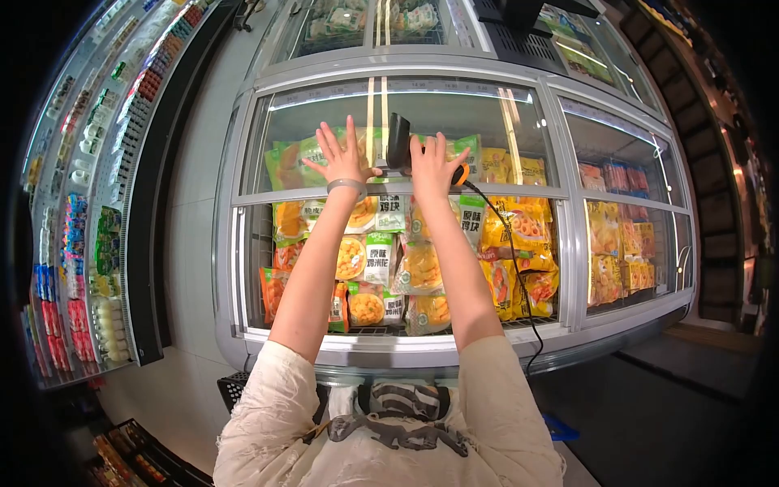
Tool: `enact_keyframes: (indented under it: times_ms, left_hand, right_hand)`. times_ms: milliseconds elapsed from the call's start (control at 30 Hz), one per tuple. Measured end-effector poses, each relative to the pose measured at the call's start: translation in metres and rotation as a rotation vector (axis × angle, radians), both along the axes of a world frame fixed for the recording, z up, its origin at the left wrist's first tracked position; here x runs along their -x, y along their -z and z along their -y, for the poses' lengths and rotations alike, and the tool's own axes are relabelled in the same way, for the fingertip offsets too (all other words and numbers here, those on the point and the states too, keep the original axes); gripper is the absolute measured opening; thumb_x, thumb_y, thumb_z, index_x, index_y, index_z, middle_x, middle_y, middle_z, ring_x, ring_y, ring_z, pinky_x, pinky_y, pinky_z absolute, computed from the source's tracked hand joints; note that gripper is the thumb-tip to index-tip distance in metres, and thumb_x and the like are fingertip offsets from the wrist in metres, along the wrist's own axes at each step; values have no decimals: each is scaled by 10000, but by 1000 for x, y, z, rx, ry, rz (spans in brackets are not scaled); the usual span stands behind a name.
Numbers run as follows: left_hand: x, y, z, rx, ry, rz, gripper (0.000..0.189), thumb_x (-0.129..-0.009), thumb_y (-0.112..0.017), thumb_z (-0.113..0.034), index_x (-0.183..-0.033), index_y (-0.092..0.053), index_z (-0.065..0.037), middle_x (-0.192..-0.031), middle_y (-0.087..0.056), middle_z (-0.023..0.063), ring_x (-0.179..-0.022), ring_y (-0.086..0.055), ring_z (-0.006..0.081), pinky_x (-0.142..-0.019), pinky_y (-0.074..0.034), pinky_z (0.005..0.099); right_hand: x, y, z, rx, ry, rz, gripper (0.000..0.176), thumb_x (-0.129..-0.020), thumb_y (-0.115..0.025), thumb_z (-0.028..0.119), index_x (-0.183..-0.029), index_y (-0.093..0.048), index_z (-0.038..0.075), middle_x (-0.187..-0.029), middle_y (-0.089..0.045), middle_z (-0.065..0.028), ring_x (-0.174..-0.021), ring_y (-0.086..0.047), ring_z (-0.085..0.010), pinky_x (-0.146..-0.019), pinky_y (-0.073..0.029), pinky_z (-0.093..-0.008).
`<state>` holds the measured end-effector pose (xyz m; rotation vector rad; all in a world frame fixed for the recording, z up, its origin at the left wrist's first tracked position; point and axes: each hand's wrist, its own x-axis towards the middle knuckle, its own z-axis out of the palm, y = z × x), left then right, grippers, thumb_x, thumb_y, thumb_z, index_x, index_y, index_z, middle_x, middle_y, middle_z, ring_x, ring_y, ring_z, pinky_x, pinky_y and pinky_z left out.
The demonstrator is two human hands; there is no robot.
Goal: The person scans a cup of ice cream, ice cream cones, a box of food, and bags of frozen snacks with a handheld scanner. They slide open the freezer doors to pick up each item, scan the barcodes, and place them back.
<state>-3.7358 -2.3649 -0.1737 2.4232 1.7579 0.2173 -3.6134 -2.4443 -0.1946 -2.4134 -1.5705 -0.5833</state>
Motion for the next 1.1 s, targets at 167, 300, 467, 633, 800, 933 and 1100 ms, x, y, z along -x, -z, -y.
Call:
enact_keyframes:
  times_ms: [167,300,467,633,800,933,1100]
  left_hand:
    - [-4,2,-6,14,-14,2,1234,-411,-769,-475,-1330,37,-308,-1382,45,187,-1289,-1,289,-894,-74,682]
    - [-4,4,-11,29,-10,3,1239,-405,-765,-489,-1329,40,-312,-1381,47,188,-1289,0,292,-890,-77,686]
    - [-3,7,-9,22,-21,6,1230,-417,-757,-496,-1329,47,-307,-1382,32,191,-1289,-4,291,-885,-75,690]
    - [-3,9,-7,18,-26,9,1208,-439,-744,-503,-1330,47,-303,-1382,19,193,-1289,-12,289,-882,-74,693]
    - [-2,16,-6,14,-34,55,1156,-464,-746,-482,-1330,2,-318,-1384,21,177,-1287,6,296,-877,-92,689]
    - [1,19,-7,13,-17,41,1123,-486,-718,-510,-1332,-10,-304,-1383,4,180,-1286,-9,299,-879,-90,688]
    - [11,41,-17,266,133,20,808,-672,-551,-565,-1326,-184,-265,-1389,-102,118,-1284,-78,268,-883,-96,680]
  right_hand:
    - [-2,0,-7,-7,3,25,337,-717,-549,77,-1037,-470,147,-951,-478,-53,-1094,-377,-219,-870,-187,-677]
    - [-5,2,-8,-9,-1,28,337,-715,-550,83,-1037,-471,148,-947,-484,-48,-1084,-384,-218,-872,-189,-676]
    - [-4,3,-7,-17,7,30,338,-713,-551,91,-1036,-472,151,-949,-489,-47,-1073,-391,-212,-876,-185,-672]
    - [-3,5,-8,-14,26,33,347,-713,-552,93,-1044,-472,157,-945,-490,-43,-1068,-394,-201,-882,-180,-667]
    - [-5,6,-9,112,56,24,634,-600,-707,165,-1151,-394,136,-1040,-461,-30,-1114,-367,-197,-903,-168,-656]
    - [-3,-1,-9,51,32,-19,425,-680,-613,128,-1075,-461,167,-927,-495,-31,-1009,-441,-190,-882,-222,-636]
    - [-1,7,-8,115,114,-119,576,-604,-700,208,-1112,-431,162,-904,-512,-54,-888,-532,-208,-835,-377,-490]
